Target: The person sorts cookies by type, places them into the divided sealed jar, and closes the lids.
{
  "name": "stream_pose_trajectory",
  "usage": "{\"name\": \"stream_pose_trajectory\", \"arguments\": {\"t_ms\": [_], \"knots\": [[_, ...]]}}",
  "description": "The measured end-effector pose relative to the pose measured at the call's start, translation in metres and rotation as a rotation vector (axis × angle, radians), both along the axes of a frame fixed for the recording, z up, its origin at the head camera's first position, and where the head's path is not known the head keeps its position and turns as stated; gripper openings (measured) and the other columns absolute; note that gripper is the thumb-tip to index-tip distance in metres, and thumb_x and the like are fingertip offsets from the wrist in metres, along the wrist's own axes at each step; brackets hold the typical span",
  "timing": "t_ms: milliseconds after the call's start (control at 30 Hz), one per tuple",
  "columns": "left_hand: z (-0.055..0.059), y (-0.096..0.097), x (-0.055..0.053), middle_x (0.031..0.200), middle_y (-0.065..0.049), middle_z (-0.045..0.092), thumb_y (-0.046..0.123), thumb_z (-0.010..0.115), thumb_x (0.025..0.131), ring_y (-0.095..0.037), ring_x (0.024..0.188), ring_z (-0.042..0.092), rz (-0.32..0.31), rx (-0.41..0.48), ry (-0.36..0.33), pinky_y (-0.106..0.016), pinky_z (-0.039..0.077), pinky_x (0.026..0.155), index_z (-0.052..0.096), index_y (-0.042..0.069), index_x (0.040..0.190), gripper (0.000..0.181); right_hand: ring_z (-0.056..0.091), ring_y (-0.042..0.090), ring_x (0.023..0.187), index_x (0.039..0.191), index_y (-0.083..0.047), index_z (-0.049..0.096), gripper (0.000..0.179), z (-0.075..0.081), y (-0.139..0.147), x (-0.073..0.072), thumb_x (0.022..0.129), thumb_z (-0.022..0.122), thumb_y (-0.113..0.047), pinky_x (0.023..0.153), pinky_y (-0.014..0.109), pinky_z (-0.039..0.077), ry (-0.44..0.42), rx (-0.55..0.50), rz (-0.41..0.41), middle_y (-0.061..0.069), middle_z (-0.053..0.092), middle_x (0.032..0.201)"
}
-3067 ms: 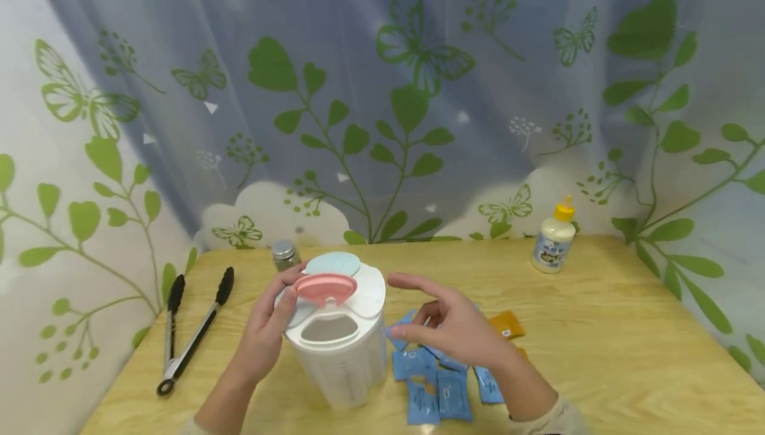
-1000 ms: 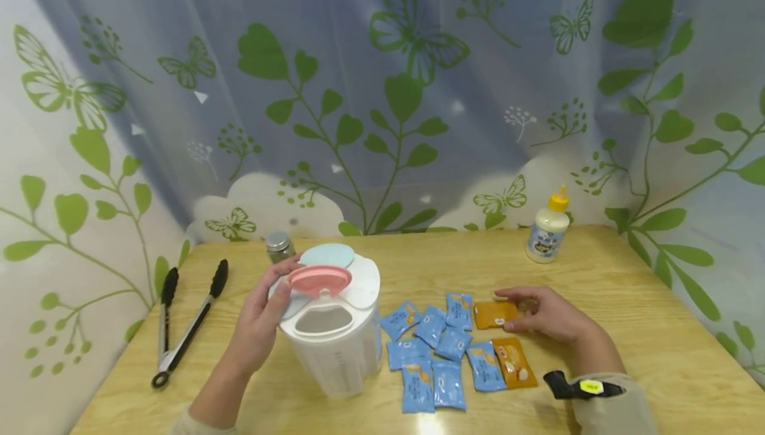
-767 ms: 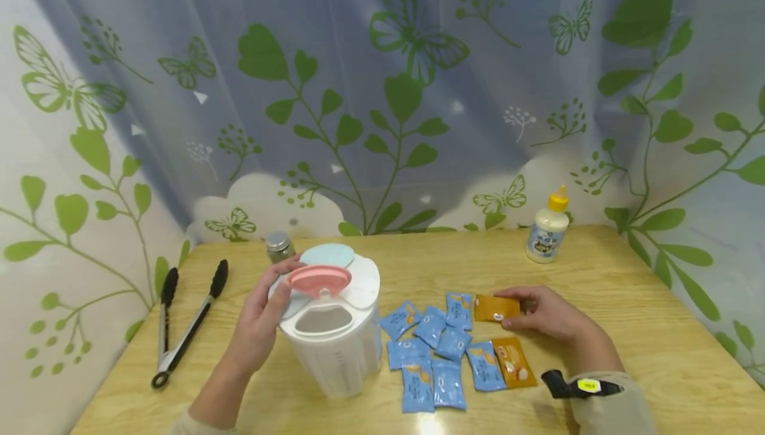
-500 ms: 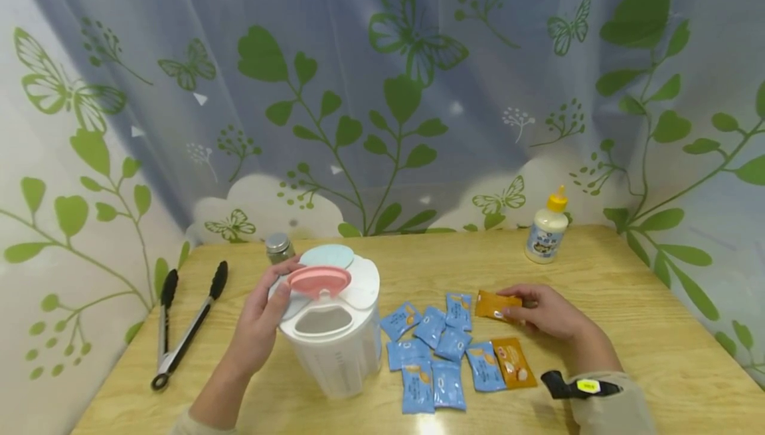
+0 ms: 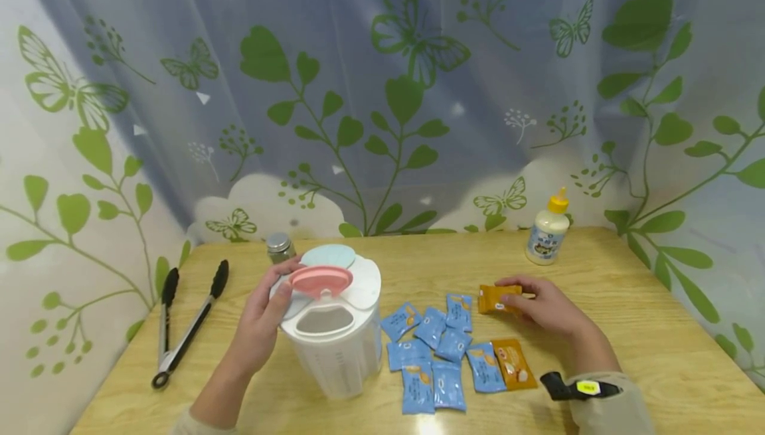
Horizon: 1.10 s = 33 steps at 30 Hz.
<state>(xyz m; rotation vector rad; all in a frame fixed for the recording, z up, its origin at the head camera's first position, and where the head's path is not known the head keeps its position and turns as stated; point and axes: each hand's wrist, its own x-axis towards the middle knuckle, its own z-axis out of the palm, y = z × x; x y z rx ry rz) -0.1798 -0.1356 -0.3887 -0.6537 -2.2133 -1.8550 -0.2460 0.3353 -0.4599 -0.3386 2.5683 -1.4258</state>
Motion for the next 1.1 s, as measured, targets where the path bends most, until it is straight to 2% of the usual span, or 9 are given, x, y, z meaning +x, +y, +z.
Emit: {"name": "stream_pose_trajectory", "arguments": {"t_ms": [67, 133, 267, 400, 600, 767, 867, 1033, 1100], "knots": [[0.000, 0.000, 0.000, 0.157, -0.017, 0.035, 0.016, 0.038, 0.108, -0.041, 0.150, 0.026, -0.005, 0.003, 0.000, -0.053, 0.034, 0.113, 0.048, 0.006, 0.130, 0.027, 0.055, 0.013, 0.065, 0.137, -0.004, 0.055, 0.046, 0.002, -0.002, 0.000, 0.100, 0.061, -0.029, 0.059, 0.030, 0.054, -0.009, -0.020, -0.012, 0.019, 0.060, 0.114], [0.001, 0.000, 0.001, 0.157, -0.018, 0.035, 0.016, 0.039, 0.108, -0.041, 0.149, 0.027, 0.002, 0.004, -0.002, -0.052, 0.034, 0.113, 0.048, 0.005, 0.130, 0.026, 0.058, 0.014, 0.069, 0.138, -0.004, 0.053, 0.047, 0.003, -0.005, -0.001, 0.100, 0.062, -0.029, 0.063, 0.031, 0.056, -0.020, -0.062, -0.015, 0.019, 0.061, 0.111], [0.001, -0.002, 0.001, 0.156, -0.018, 0.036, 0.016, 0.039, 0.108, -0.041, 0.147, 0.031, 0.016, 0.008, -0.003, -0.034, 0.041, 0.110, 0.049, 0.005, 0.129, 0.026, 0.062, 0.016, 0.074, 0.140, -0.002, 0.050, 0.049, 0.004, -0.011, -0.003, 0.100, 0.061, -0.028, 0.068, 0.034, 0.059, -0.026, -0.142, -0.001, 0.014, 0.061, 0.100], [0.000, -0.002, 0.001, 0.156, -0.018, 0.036, 0.015, 0.039, 0.108, -0.042, 0.147, 0.032, 0.005, 0.007, 0.003, -0.021, 0.041, 0.106, 0.048, 0.006, 0.129, 0.026, 0.063, 0.018, 0.075, 0.141, -0.002, 0.049, 0.046, 0.009, -0.016, -0.002, 0.102, 0.058, -0.025, 0.071, 0.034, 0.059, -0.039, -0.218, 0.002, 0.006, 0.061, 0.096], [0.000, 0.001, -0.001, 0.156, -0.019, 0.036, 0.015, 0.039, 0.108, -0.042, 0.148, 0.029, -0.003, 0.007, 0.007, -0.019, 0.040, 0.106, 0.048, 0.006, 0.130, 0.026, 0.062, 0.012, 0.074, 0.138, -0.009, 0.052, 0.035, 0.031, -0.021, 0.003, 0.104, 0.054, -0.019, 0.072, 0.031, 0.059, -0.030, -0.295, 0.043, 0.001, 0.059, 0.097], [0.001, 0.001, -0.001, 0.156, -0.019, 0.035, 0.015, 0.038, 0.108, -0.042, 0.148, 0.029, -0.001, 0.023, 0.009, -0.017, 0.041, 0.106, 0.048, 0.005, 0.130, 0.026, 0.061, 0.010, 0.073, 0.138, -0.006, 0.052, 0.035, 0.045, -0.033, 0.006, 0.104, 0.053, -0.014, 0.070, 0.029, 0.058, -0.027, -0.338, 0.113, 0.000, 0.059, 0.093], [0.000, 0.001, -0.001, 0.157, -0.017, 0.036, 0.016, 0.038, 0.108, -0.041, 0.148, 0.030, 0.009, 0.018, -0.001, -0.024, 0.042, 0.108, 0.048, 0.006, 0.130, 0.026, 0.061, 0.011, 0.071, 0.138, -0.005, 0.052, 0.035, 0.051, -0.041, 0.010, 0.104, 0.054, -0.013, 0.070, 0.030, 0.058, -0.035, -0.326, 0.143, -0.001, 0.059, 0.089], [-0.001, 0.003, 0.000, 0.158, -0.017, 0.036, 0.017, 0.039, 0.108, -0.041, 0.148, 0.031, 0.031, 0.009, -0.011, -0.052, 0.039, 0.111, 0.049, 0.007, 0.129, 0.026, 0.061, 0.011, 0.071, 0.136, -0.009, 0.054, 0.032, 0.059, -0.053, 0.019, 0.104, 0.052, -0.011, 0.069, 0.030, 0.057, -0.044, -0.348, 0.173, -0.003, 0.058, 0.087], [0.000, 0.003, 0.000, 0.158, -0.017, 0.036, 0.016, 0.039, 0.108, -0.041, 0.148, 0.031, 0.031, 0.011, -0.006, -0.055, 0.038, 0.110, 0.049, 0.007, 0.129, 0.026, 0.061, 0.010, 0.071, 0.135, -0.011, 0.055, 0.032, 0.065, -0.059, 0.023, 0.104, 0.052, -0.011, 0.069, 0.029, 0.057, -0.050, -0.379, 0.189, -0.004, 0.058, 0.087]]}}
